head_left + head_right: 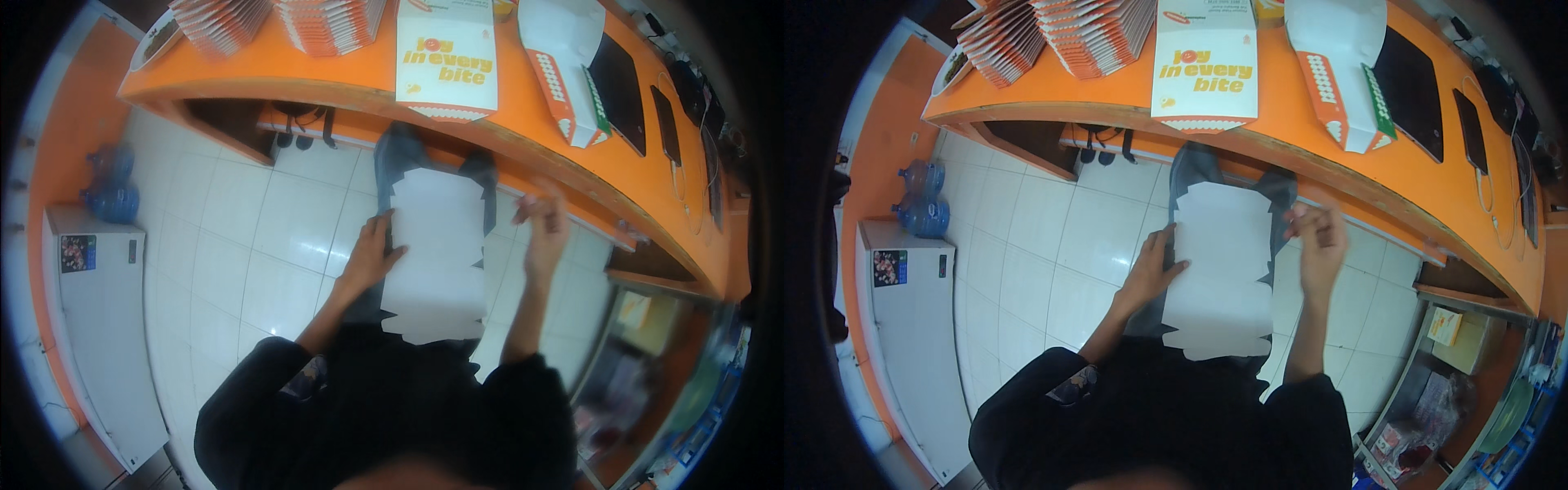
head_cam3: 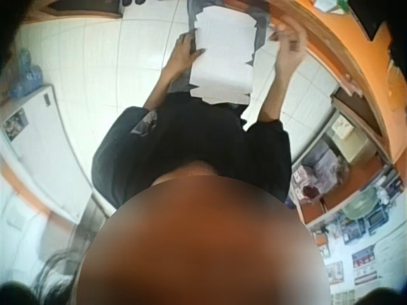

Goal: The person assembles flat-packed cardboard boxes by folding and tucking the flaps into place. They repeatedly pick up a flat box, fold the side flaps, and tuck the top and bottom tabs to form a rectangular container, then place the finished box on the counter.

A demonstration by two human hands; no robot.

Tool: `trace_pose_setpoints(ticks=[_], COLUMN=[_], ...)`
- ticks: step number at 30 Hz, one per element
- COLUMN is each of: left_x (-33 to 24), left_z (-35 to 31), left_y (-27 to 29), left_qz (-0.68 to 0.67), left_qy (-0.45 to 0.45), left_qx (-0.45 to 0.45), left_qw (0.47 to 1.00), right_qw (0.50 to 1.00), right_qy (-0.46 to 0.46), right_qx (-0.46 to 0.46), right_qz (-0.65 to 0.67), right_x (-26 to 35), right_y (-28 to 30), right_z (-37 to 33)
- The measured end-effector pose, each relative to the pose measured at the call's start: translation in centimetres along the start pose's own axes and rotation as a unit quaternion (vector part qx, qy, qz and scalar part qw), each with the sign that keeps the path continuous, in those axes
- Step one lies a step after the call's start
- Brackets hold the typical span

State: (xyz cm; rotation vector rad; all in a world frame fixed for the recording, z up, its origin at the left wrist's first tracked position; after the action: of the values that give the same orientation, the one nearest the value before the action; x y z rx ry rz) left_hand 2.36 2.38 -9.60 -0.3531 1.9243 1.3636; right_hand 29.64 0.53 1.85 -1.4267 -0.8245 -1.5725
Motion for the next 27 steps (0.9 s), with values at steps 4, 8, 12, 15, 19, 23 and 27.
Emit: trace_pose_setpoints(ticks=[4, 8, 12, 15, 19, 23, 27], left_x=[1.8, 3.5, 3.9, 3.2, 2.8, 3.3, 2.6], left_z=[1.5, 2.3, 1.8, 1.5, 1.1, 1.1, 1.7], left_y=[-0.8, -1.5, -1.9, -1.5, -1.1, -1.9, -1.0], left_qz=[-0.017, -0.221, -0.395, -0.420, -0.395, -0.439, -0.257], left_qy=[0.024, 0.094, 0.146, 0.134, 0.134, 0.159, 0.069], left_qx=[0.000, -0.031, -0.011, -0.003, -0.013, 0.014, -0.080], left_qw=[1.000, 0.970, 0.907, 0.897, 0.909, 0.884, 0.961], right_qw=[0.975, 0.953, 0.933, 0.912, 0.918, 0.944, 0.982], right_qy=[-0.100, -0.082, -0.031, 0.012, 0.017, 0.000, -0.055], right_qx=[0.085, 0.113, 0.125, 0.132, 0.134, 0.133, 0.102], right_qz=[-0.181, -0.269, -0.335, -0.389, -0.374, -0.301, -0.153], right_x=[-9.8, -13.6, -13.6, -12.9, -12.6, -12.7, -12.9], right_y=[-2.0, -4.4, -7.9, -10.6, -11.8, -10.7, -9.0], right_z=[-5.3, -8.0, -8.3, -8.0, -8.0, -8.4, -8.5])
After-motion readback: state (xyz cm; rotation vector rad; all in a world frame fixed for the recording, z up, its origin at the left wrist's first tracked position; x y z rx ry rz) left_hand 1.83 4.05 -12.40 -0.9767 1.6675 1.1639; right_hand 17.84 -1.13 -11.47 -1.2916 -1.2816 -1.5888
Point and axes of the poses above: each hand's wrist, its own z-axis towards the middle knuckle, its own y-axis out of the back of the hand, x = y × z, the point moved 7 cm from there along z, towards the middle knuckle, and after that the axes turned 4 degrees about z, right-handed, at the moved point
